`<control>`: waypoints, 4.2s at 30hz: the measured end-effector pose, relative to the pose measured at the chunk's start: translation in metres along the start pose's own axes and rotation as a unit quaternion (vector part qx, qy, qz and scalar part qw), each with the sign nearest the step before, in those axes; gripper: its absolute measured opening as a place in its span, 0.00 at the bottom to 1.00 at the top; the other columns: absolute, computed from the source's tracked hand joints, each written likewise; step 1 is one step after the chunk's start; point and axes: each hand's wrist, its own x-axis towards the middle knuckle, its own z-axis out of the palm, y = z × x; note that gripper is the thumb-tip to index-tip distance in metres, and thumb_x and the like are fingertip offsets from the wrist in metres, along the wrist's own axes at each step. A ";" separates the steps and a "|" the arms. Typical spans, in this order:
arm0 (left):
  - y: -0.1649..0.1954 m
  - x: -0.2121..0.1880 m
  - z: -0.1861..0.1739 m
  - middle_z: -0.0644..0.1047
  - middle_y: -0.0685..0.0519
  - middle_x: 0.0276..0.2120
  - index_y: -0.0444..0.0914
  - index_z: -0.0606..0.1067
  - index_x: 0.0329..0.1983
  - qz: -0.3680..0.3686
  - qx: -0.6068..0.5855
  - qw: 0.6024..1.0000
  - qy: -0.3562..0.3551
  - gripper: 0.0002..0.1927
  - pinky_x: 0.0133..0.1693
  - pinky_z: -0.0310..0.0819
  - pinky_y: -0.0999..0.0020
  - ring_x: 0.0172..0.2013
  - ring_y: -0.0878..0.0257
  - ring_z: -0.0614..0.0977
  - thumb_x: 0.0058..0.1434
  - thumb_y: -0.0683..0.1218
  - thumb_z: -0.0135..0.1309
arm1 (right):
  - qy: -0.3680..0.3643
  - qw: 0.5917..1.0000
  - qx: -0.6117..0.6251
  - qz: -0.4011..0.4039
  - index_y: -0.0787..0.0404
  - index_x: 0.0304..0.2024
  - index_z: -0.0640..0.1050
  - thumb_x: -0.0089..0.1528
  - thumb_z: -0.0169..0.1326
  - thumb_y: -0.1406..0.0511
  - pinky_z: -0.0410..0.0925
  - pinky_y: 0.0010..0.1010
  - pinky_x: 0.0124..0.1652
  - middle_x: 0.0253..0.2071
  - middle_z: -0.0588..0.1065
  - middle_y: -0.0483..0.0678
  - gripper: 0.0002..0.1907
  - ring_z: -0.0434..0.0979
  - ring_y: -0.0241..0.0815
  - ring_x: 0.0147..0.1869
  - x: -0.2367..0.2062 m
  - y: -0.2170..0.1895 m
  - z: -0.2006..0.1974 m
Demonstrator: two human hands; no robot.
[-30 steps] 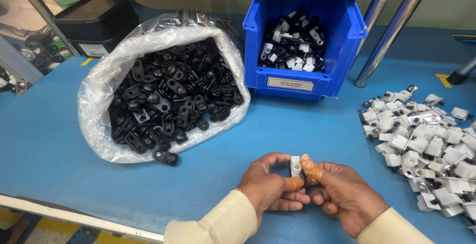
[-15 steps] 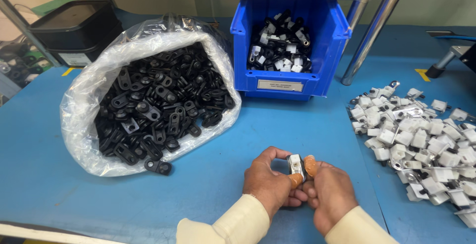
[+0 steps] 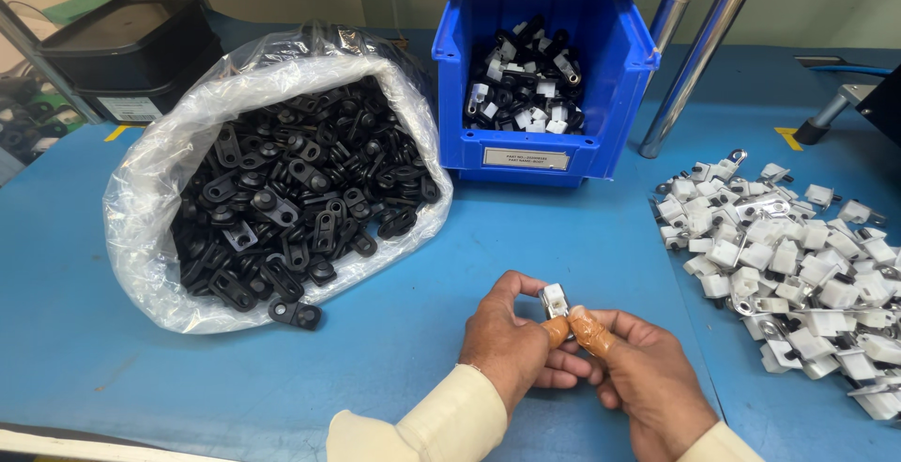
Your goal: The person repeatedly picks a black plastic part and a white plastic part, aligns them, and presses them together to form an assembled unit. The assembled units are placed into a blue bin on the table. The process is repeated continuously throughout the clip.
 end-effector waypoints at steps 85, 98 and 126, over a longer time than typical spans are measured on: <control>-0.019 -0.002 -0.004 0.85 0.48 0.34 0.30 0.79 0.50 0.059 0.135 0.989 -0.003 0.20 0.29 0.82 0.75 0.28 0.66 0.85 0.58 0.46 0.65 | -0.002 0.999 0.000 -0.042 0.69 0.35 0.78 0.65 0.55 0.58 0.73 0.36 0.36 0.30 0.80 0.55 0.17 0.78 0.44 0.29 -0.010 -0.008 0.001; -0.020 -0.005 0.001 0.83 0.50 0.36 0.31 0.77 0.51 -0.016 -0.044 0.999 -0.009 0.19 0.34 0.82 0.75 0.32 0.67 0.84 0.62 0.47 0.61 | 0.003 0.997 0.067 -0.035 0.65 0.40 0.77 0.67 0.50 0.52 0.73 0.37 0.38 0.34 0.79 0.51 0.21 0.80 0.42 0.35 -0.019 -0.010 -0.001; -0.022 0.004 0.005 0.82 0.47 0.42 0.34 0.75 0.48 -0.082 -0.205 0.973 -0.062 0.16 0.46 0.86 0.71 0.42 0.63 0.87 0.65 0.50 0.56 | 0.045 0.997 0.004 -0.063 0.66 0.40 0.80 0.65 0.56 0.56 0.69 0.30 0.33 0.30 0.75 0.48 0.18 0.73 0.36 0.31 -0.012 -0.008 0.007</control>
